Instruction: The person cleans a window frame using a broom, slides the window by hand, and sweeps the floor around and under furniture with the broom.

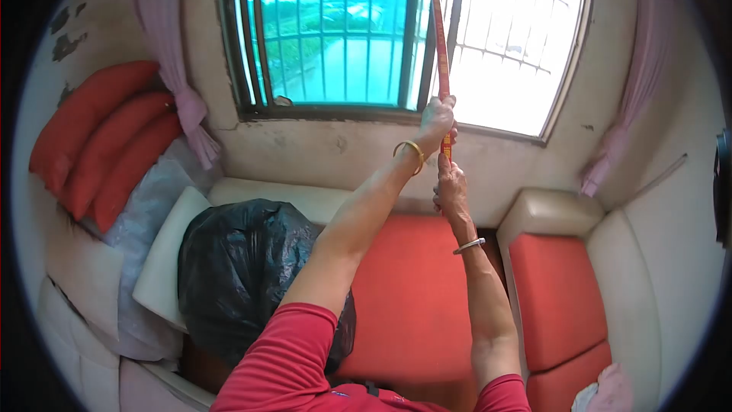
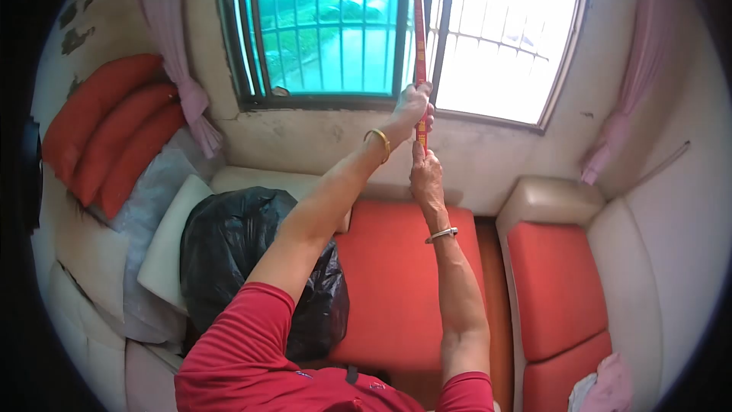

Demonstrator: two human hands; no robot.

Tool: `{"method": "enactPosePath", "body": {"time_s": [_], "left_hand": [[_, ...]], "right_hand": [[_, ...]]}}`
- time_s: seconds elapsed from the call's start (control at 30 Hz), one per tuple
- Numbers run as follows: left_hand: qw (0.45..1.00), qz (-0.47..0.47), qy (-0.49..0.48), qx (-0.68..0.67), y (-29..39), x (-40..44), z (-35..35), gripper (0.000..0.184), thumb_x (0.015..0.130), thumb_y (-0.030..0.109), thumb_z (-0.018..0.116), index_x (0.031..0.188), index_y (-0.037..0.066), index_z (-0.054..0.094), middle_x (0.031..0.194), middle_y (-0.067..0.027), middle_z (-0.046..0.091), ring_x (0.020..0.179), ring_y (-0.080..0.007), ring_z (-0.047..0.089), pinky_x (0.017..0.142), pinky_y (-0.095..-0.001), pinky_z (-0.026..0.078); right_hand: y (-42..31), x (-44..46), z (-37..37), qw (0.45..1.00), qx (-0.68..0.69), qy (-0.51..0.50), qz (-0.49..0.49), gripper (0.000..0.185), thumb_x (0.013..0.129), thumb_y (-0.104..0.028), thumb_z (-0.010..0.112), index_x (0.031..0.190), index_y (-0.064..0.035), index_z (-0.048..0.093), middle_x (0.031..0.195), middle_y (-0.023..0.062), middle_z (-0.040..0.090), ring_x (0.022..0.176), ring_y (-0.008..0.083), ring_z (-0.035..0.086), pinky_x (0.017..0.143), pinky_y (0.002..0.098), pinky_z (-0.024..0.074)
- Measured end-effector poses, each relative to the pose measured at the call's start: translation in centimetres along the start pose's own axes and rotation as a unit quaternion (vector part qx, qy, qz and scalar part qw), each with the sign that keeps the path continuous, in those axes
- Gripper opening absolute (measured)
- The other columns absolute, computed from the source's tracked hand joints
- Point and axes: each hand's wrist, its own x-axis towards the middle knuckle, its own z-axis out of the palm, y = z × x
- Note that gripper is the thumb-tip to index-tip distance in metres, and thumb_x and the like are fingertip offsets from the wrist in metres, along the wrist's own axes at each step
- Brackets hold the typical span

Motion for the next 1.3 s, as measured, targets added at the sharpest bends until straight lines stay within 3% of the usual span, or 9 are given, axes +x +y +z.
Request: {"method": "enactPosePath", "body": {"time_s": [0.1,0.33,0.4,0.43,0.5,0.57,0.93,1.13,1.3], "left_hand": [[0.998,0.029,0.033,0.054,-2.5,1.7,1.3,0.028,0.091,0.031,0.044,0.096,0.004,0.036,0.06,-0.005,0.047,0.042,-0.0158,0.049,0.037,-0.0327,0.043],[0.989,0.049,-0.007,0.14,-17.8,-4.1,-1.7,0.033,0.09,0.03,0.042,0.093,0.001,0.027,0.051,-0.0096,0.048,0.039,-0.0225,0.053,0.035,-0.0363,0.043],[0.988,-0.006,-0.003,0.154,-23.4,-8.3,-2.2,0.031,0.09,0.028,0.041,0.093,0.001,0.026,0.05,-0.0102,0.048,0.038,-0.0236,0.053,0.034,-0.036,0.043],[0.987,-0.057,0.009,0.15,-25.5,-11.0,-2.4,0.03,0.09,0.027,0.041,0.093,0.001,0.025,0.05,-0.0107,0.048,0.038,-0.0238,0.053,0.033,-0.0354,0.043],[0.979,-0.14,0.014,0.147,-29.4,-15.3,-2.8,0.027,0.09,0.024,0.039,0.093,0.001,0.024,0.051,-0.0114,0.048,0.038,-0.0237,0.053,0.033,-0.0345,0.044],[0.968,-0.201,0.007,0.149,-32.1,-18.7,-2.8,0.026,0.089,0.023,0.039,0.092,0.002,0.024,0.051,-0.0116,0.048,0.038,-0.0237,0.053,0.033,-0.0349,0.045],[0.93,-0.365,-0.034,0.009,-32.3,-26.0,-0.7,0.027,0.082,0.012,0.046,0.094,0.004,0.023,0.066,-0.0106,0.046,0.044,-0.0194,0.054,0.038,-0.036,0.05],[0.859,-0.507,-0.063,-0.032,-38.1,-34.0,-1.2,0.022,0.084,0.009,0.044,0.097,0.005,0.026,0.068,-0.0085,0.044,0.045,-0.0172,0.05,0.041,-0.0375,0.05],[0.803,-0.592,-0.044,-0.049,-39.2,-40.3,-1.0,0.02,0.084,0.008,0.044,0.096,0.005,0.029,0.068,-0.0083,0.044,0.045,-0.0177,0.05,0.041,-0.0388,0.05]], "right_hand": [[1.5,-2.7,-2.1,0.997,-0.054,-0.01,0.047,0.049,0.091,-0.046,0.036,0.082,0.001,0.047,0.05,0.0078,0.041,0.043,0.0168,0.047,0.038,0.0328,0.0379],[17.8,-14.8,-3.1,0.986,-0.058,-0.013,0.157,0.044,0.09,-0.05,0.04,0.074,-0.0087,0.038,0.046,-0.0006,0.033,0.035,0.0103,0.037,0.03,0.0274,0.0301],[25.4,-20.3,-3.6,0.974,-0.209,0.016,-0.08,0.043,0.09,-0.049,0.04,0.075,-0.0079,0.039,0.045,0.0,0.033,0.034,0.0117,0.037,0.031,0.0279,0.0301],[24.5,-23.5,-3.7,0.97,-0.147,-0.018,0.19,0.047,0.092,-0.04,0.037,0.078,0.0034,0.047,0.062,0.0295,0.048,0.06,0.047,0.048,0.05,0.049,0.0347],[26.1,-28.8,-4.4,0.953,-0.16,-0.032,0.254,0.048,0.092,-0.041,0.037,0.079,0.0029,0.048,0.064,0.0299,0.05,0.064,0.0466,0.051,0.052,0.049,0.0364],[28.9,-33.3,-5.4,0.958,-0.166,-0.026,0.234,0.043,0.09,-0.048,0.04,0.075,-0.0077,0.04,0.045,0.0007,0.036,0.034,0.0124,0.04,0.031,0.0277,0.0319],[22.9,-41.1,-9.2,0.937,-0.212,0.024,0.276,0.043,0.089,-0.046,0.045,0.065,-0.0105,0.041,0.045,-0.003,0.034,0.034,0.0074,0.036,0.031,0.025,0.0284],[19.2,-48.2,-8.3,0.889,-0.093,0.068,0.443,0.039,0.089,-0.041,0.05,0.064,-0.0127,0.039,0.046,-0.006,0.033,0.035,0.0042,0.031,0.031,0.0234,0.0233],[17.7,-52.8,-9.0,0.848,-0.204,0.037,0.488,0.044,0.09,-0.038,0.048,0.067,-0.0007,0.05,0.048,0.0013,0.039,0.045,0.0106,0.037,0.042,0.0306,0.0306]]}}
